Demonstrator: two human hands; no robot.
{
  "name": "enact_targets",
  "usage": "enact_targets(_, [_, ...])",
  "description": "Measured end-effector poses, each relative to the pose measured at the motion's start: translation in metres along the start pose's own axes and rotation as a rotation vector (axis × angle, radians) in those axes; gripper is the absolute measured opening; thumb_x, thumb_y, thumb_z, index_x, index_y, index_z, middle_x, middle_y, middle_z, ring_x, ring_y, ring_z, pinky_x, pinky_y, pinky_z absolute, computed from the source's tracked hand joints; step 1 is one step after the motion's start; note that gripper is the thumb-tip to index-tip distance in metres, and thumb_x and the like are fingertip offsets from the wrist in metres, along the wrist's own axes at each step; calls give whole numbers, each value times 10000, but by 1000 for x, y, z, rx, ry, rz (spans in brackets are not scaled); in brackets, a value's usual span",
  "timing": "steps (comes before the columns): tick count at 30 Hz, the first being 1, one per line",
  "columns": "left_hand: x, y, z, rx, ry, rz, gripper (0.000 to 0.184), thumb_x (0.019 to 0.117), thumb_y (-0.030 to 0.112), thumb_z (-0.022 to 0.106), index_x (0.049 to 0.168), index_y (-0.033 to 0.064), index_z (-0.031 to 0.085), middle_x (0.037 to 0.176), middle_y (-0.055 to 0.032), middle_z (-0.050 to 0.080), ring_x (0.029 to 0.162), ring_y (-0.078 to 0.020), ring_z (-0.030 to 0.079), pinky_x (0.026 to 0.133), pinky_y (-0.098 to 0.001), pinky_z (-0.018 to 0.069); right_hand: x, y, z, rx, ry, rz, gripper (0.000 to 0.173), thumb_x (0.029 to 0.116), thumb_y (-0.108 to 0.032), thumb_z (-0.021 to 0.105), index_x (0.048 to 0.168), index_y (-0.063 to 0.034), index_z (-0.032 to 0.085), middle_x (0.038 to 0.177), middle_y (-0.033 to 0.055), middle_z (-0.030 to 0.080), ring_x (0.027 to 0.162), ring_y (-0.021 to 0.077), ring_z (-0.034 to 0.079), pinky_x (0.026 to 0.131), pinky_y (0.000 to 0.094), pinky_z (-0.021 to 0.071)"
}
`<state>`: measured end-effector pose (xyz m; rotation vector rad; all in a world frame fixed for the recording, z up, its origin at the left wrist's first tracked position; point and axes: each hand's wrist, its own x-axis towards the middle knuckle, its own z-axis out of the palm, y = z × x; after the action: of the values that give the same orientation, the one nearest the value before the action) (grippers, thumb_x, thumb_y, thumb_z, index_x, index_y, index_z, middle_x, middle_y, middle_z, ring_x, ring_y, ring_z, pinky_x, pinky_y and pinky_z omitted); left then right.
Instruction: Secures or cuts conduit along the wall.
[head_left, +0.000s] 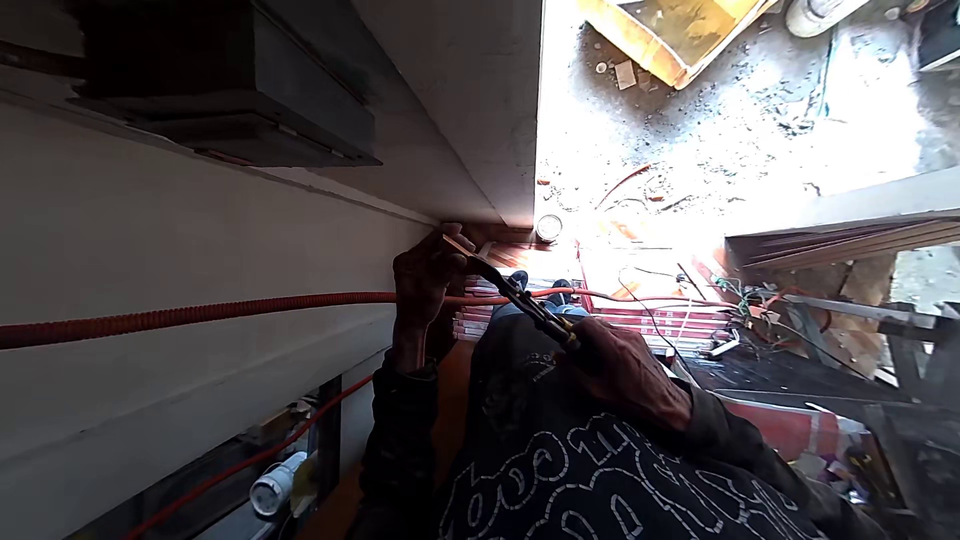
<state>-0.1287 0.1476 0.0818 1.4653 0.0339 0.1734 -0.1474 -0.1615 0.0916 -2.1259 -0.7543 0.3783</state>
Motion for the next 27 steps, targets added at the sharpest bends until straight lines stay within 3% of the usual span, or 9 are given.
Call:
enact_targets(5, [-4,1,2,-33,14,7,319,957,197,717,1266,124,691,1036,-13,746,898,-169,732,812,-399,634,-1,-4,1,-91,72,-29,345,959,-395,633,945,-51,662,699,78,660,583,204,648,504,373,508])
enact_targets(8, [-19,6,5,32,13,-24,394,982,186,676,1371,177,621,1119,0,707,930,-134,703,813,-329,620,-2,-6,3,-141,94,-42,345,961,-386,618,926,-46,662,686,81,659,568,215,653,486,377,504])
enact_targets(20, [-29,5,9,-5,72,-73,406,997,163,647,1401,170,604,1142,-24,705,938,-161,708,812,-339,623,-5,-10,6,-223,110,-24,382,945,-424,626,878,-49,638,625,69,622,524,222,631,461,382,481])
enact_targets(23, [-29,5,17,-105,156,-133,398,1077,284,509,1463,189,535,1170,-35,700,931,-172,715,825,-347,621,-7,-11,2,-186,25,22,379,925,-420,641,913,-41,636,680,90,642,581,256,659,492,415,506])
enact_targets(27, [-28,4,13,-330,212,-170,474,1105,399,244,1472,236,495,1096,-8,662,895,-144,674,819,-328,590,-10,-2,-12,68,-250,116,383,945,-413,632,1020,-38,615,711,78,606,632,231,621,581,425,507])
